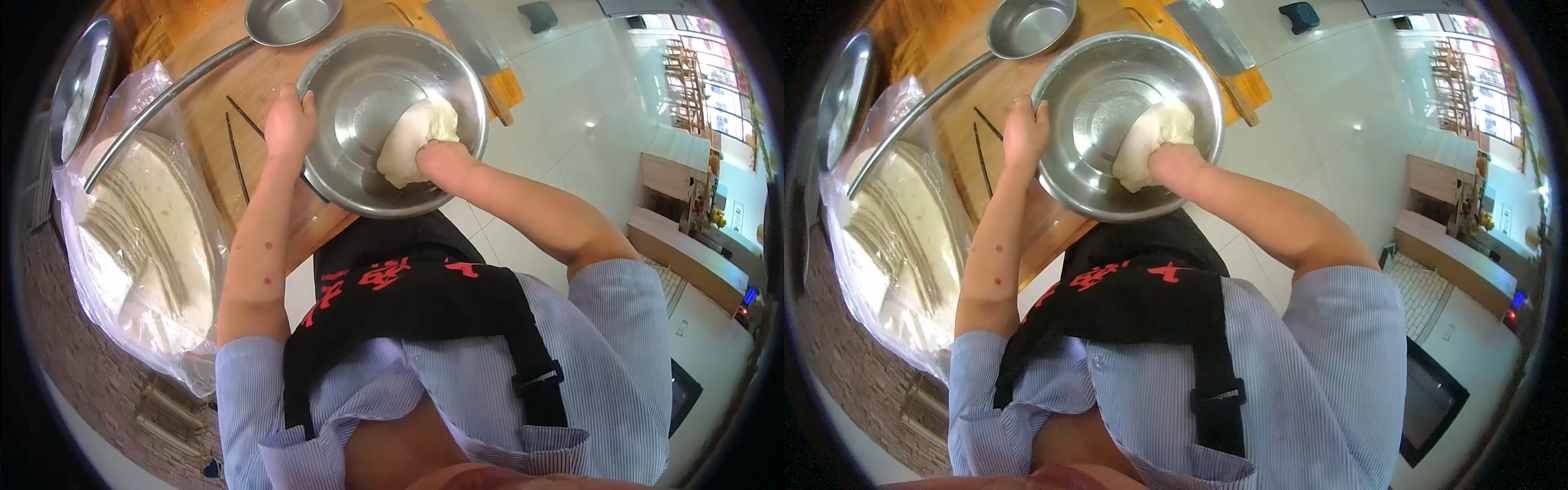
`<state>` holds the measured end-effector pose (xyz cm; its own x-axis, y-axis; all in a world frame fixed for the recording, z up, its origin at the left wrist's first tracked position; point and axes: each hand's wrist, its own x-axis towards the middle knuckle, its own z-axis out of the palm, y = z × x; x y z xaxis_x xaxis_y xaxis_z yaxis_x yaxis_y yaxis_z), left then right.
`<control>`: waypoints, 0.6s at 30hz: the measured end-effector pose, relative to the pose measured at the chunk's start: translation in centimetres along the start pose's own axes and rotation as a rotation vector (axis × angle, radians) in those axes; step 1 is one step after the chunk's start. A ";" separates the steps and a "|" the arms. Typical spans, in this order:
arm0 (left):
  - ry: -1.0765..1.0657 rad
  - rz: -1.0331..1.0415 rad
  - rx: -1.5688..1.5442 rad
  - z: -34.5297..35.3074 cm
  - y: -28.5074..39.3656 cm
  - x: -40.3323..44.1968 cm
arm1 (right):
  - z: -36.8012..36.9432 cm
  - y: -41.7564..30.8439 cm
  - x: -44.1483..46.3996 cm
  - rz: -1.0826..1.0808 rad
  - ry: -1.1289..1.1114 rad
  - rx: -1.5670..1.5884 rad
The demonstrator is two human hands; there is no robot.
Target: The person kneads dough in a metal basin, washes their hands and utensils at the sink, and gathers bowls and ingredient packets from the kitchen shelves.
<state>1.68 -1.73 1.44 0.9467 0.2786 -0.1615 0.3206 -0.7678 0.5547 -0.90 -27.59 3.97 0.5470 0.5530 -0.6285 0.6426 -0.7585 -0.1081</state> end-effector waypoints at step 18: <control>0.000 0.029 0.041 0.5 -0.4 0.3 | -0.8 0.6 -5.5 0.180 0.565 0.808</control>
<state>1.85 -1.63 0.75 0.9556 0.2559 -0.1461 0.2942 -0.7983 0.5256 -3.11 -30.78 8.02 0.9098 0.3303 -0.2515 0.0824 -0.7375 -0.6703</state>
